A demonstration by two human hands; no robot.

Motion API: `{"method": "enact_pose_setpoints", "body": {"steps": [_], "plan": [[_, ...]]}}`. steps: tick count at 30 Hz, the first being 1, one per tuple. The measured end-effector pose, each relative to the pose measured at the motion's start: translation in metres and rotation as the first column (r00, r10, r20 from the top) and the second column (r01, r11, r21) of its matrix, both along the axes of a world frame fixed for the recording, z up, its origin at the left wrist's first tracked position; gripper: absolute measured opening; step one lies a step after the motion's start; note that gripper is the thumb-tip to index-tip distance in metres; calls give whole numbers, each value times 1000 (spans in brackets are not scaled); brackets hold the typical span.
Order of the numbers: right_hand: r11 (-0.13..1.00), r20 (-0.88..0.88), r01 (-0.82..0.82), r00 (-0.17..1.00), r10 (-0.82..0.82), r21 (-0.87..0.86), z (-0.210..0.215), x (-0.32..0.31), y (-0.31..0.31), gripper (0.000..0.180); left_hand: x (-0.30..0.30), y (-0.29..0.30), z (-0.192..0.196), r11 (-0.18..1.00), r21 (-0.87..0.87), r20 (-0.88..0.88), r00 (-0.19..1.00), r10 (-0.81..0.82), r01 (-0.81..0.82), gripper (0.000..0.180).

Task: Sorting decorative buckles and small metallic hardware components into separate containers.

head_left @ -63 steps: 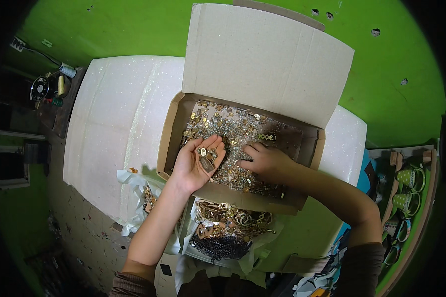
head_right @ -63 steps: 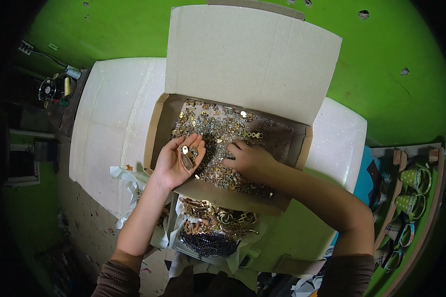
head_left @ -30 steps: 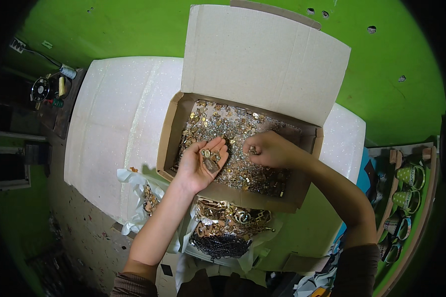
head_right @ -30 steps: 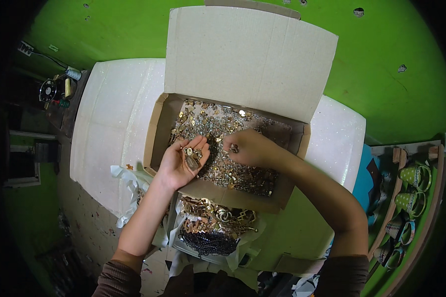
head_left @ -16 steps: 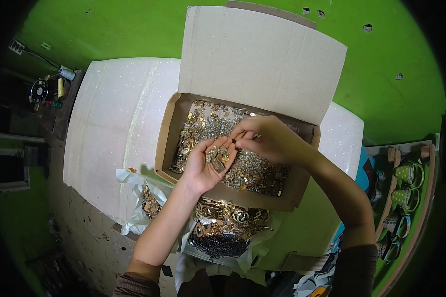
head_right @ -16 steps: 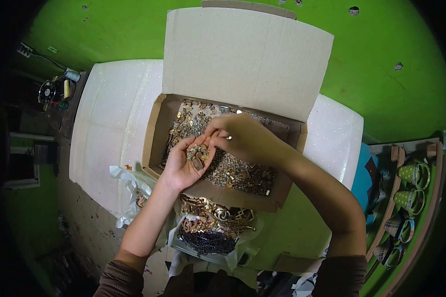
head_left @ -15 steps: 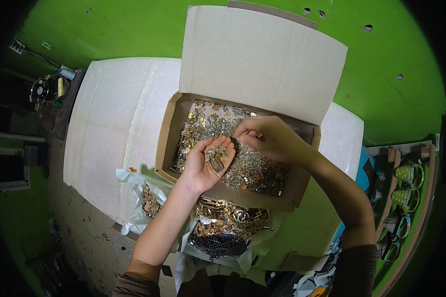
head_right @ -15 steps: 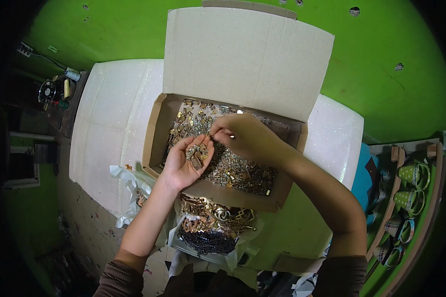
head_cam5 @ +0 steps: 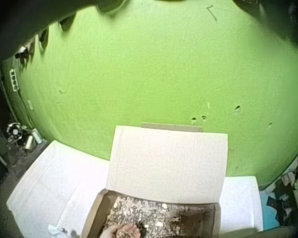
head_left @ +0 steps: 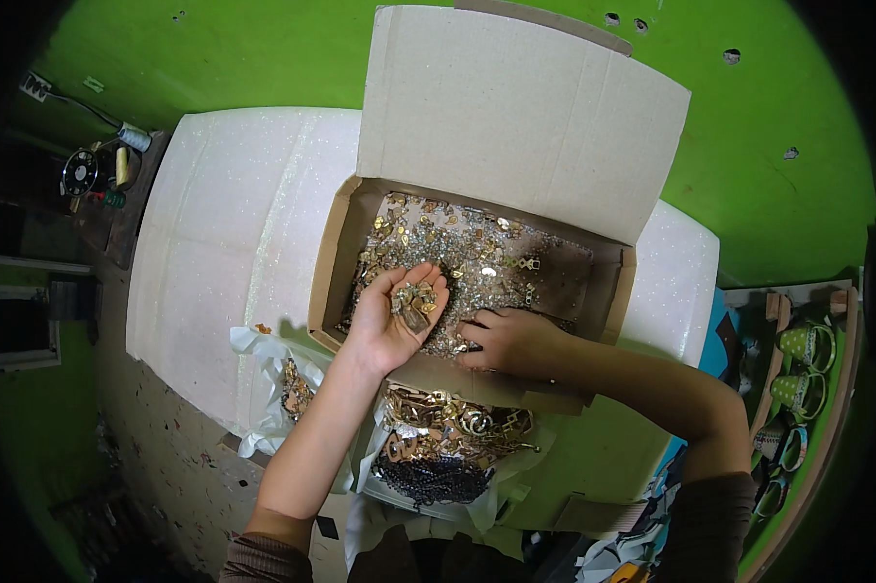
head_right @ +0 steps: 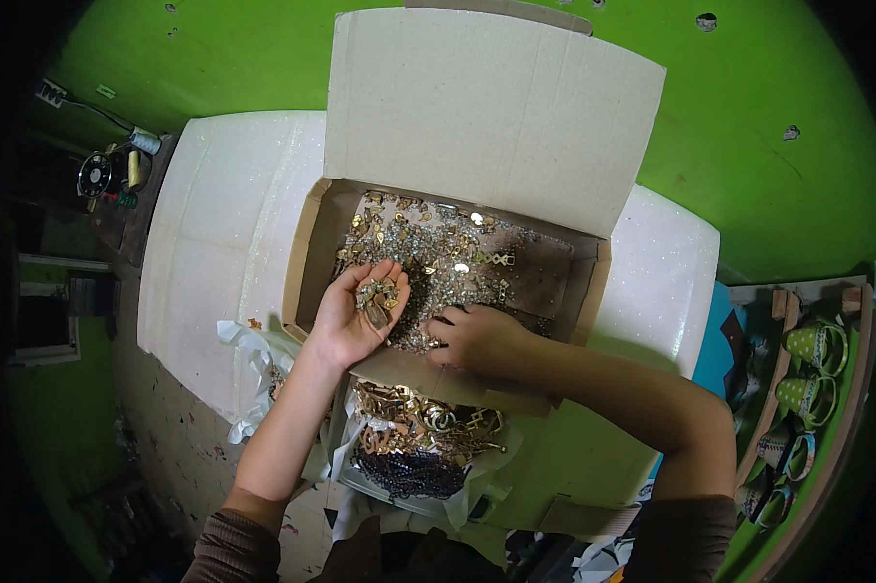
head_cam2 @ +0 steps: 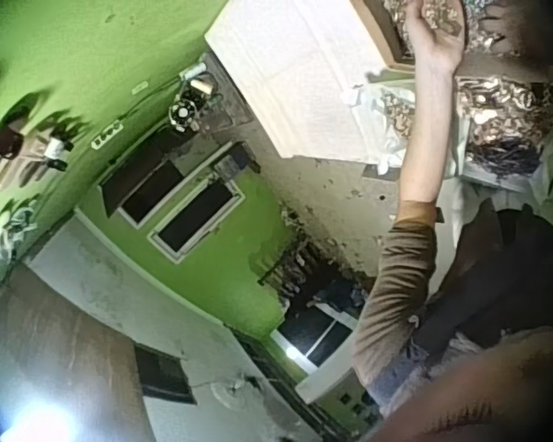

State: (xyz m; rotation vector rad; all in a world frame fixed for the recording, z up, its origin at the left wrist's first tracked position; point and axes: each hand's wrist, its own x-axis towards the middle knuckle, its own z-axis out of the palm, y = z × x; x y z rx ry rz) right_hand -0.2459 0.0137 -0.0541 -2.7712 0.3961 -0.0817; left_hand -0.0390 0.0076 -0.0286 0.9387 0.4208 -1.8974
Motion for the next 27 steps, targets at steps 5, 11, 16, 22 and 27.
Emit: {"method": "enact_pose_setpoints", "body": {"steps": [5,11,16,22,27], "plan": [[998,-123,-40,992,33,-54,4,-1,1,10,1,1,-1,1000,-4,-9,1000,-3,3,29],[996,-101,-41,994,32,-81,1,-2,5,10,2,1,-3,1000,11,6,1000,3,-3,29],[997,-94,25,995,-31,-69,-2,-6,1,10,2,2,-2,1000,6,24,1000,-4,4,29],[870,-157,211,975,-156,446,-3,-16,-31,13,-1,1,-1,1000,5,16,1000,-9,9,27],[404,-199,336,917,-345,851,39,-13,-48,18,-9,3,6,1000,13,21,1000,-16,15,25]]}}
